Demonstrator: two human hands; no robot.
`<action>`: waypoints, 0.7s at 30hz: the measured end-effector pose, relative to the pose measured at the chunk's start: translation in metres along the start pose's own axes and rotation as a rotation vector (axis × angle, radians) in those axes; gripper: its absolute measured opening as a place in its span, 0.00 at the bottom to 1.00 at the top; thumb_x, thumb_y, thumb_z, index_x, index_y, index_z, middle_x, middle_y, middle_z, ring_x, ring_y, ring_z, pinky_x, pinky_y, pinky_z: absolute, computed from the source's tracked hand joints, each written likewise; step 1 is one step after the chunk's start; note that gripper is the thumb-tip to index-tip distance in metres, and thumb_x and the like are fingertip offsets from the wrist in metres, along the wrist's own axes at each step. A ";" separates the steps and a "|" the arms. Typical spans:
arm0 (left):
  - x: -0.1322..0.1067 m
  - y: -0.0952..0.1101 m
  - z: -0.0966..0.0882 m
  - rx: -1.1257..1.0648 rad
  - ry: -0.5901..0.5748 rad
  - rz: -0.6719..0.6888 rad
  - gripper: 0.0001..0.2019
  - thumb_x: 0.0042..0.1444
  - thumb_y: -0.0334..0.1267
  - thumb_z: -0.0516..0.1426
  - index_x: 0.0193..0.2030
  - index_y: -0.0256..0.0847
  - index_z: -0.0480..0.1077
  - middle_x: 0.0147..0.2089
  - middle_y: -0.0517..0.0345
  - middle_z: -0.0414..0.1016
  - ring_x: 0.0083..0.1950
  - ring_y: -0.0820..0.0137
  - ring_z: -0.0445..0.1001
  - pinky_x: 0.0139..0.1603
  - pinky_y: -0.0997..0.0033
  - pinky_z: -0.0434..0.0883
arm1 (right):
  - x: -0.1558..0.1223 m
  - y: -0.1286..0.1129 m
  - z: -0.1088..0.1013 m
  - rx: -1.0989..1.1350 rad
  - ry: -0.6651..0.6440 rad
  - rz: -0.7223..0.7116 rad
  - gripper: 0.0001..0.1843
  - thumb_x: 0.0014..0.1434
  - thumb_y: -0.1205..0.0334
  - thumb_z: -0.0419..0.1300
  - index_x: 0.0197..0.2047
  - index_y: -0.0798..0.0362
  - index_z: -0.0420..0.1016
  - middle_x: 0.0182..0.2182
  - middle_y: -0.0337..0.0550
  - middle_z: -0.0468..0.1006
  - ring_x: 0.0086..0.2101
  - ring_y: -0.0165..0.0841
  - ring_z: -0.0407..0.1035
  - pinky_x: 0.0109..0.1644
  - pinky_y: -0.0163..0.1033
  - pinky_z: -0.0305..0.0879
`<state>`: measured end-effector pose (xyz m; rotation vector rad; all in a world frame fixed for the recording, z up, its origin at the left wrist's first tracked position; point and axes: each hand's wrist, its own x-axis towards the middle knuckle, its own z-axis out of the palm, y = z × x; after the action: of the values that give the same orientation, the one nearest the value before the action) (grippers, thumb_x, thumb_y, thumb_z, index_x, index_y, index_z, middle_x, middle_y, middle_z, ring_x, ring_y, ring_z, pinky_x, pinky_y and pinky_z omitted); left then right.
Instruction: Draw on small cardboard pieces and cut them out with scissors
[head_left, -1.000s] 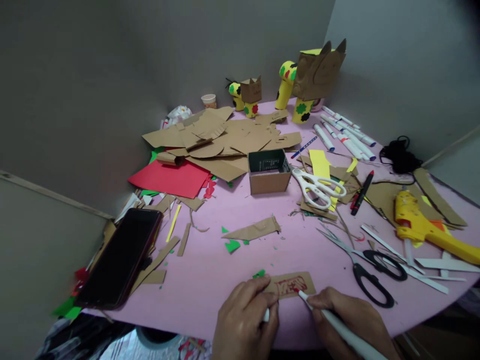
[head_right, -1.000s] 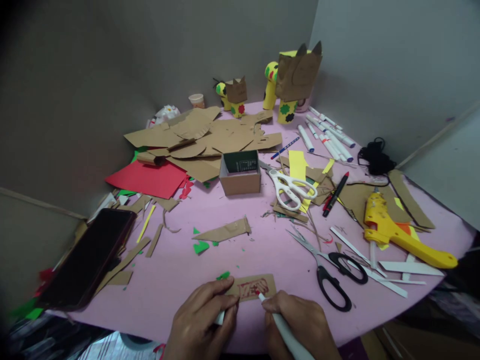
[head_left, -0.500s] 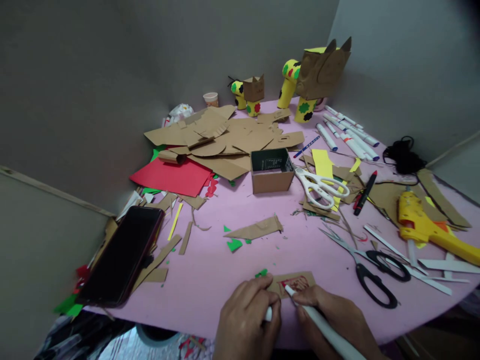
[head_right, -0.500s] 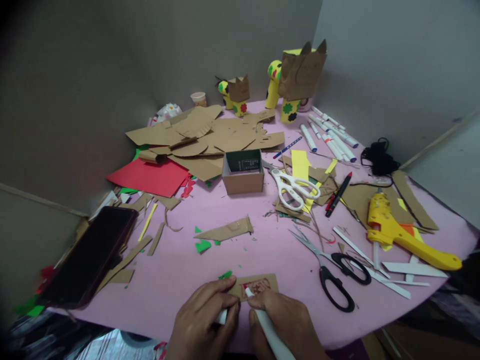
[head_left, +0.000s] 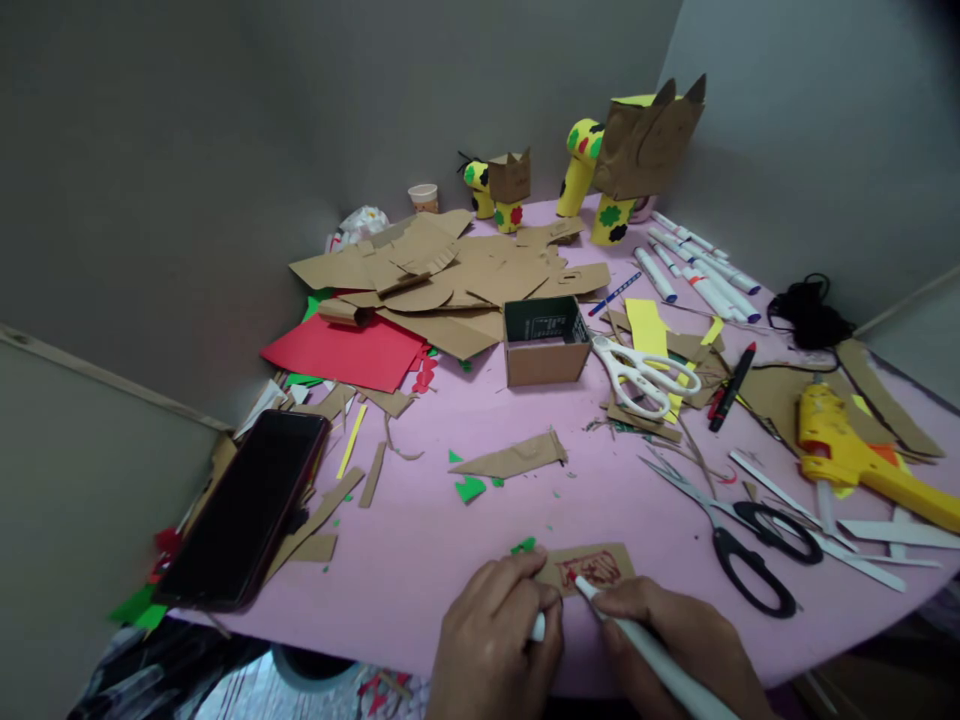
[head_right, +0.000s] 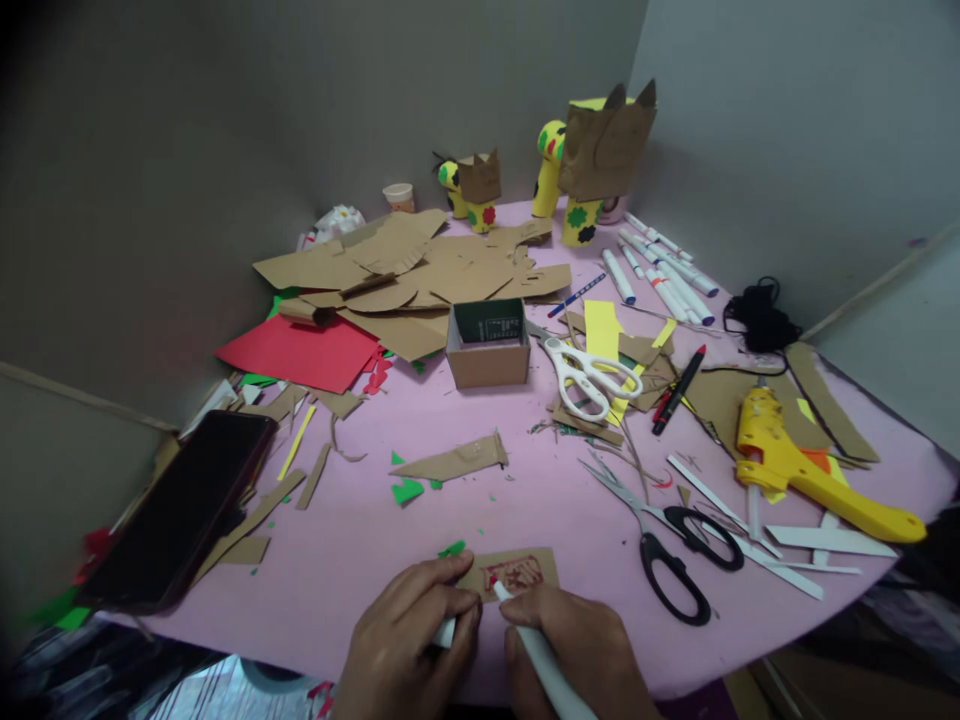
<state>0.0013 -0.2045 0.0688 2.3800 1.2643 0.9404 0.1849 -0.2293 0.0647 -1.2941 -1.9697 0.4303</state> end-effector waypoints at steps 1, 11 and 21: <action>-0.001 0.000 0.000 0.000 -0.006 -0.001 0.05 0.53 0.27 0.57 0.33 0.42 0.70 0.41 0.52 0.79 0.42 0.67 0.77 0.42 0.68 0.76 | 0.000 0.000 -0.002 -0.002 -0.006 0.027 0.08 0.55 0.70 0.53 0.37 0.49 0.66 0.22 0.35 0.81 0.20 0.29 0.77 0.24 0.28 0.72; 0.000 -0.001 -0.001 0.005 -0.015 -0.006 0.05 0.53 0.27 0.57 0.33 0.42 0.70 0.42 0.52 0.79 0.42 0.67 0.77 0.42 0.69 0.76 | 0.003 -0.003 -0.001 -0.020 0.023 0.047 0.06 0.55 0.68 0.53 0.36 0.49 0.66 0.20 0.33 0.79 0.18 0.29 0.76 0.23 0.28 0.71; 0.000 -0.001 -0.001 -0.007 -0.007 0.001 0.06 0.53 0.27 0.57 0.34 0.42 0.70 0.41 0.52 0.79 0.42 0.67 0.77 0.41 0.69 0.76 | 0.002 -0.005 0.002 -0.021 0.034 0.081 0.06 0.56 0.68 0.52 0.35 0.48 0.68 0.21 0.36 0.80 0.19 0.31 0.76 0.24 0.30 0.71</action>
<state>0.0002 -0.2041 0.0691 2.3769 1.2547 0.9349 0.1800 -0.2293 0.0674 -1.3893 -1.9029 0.4252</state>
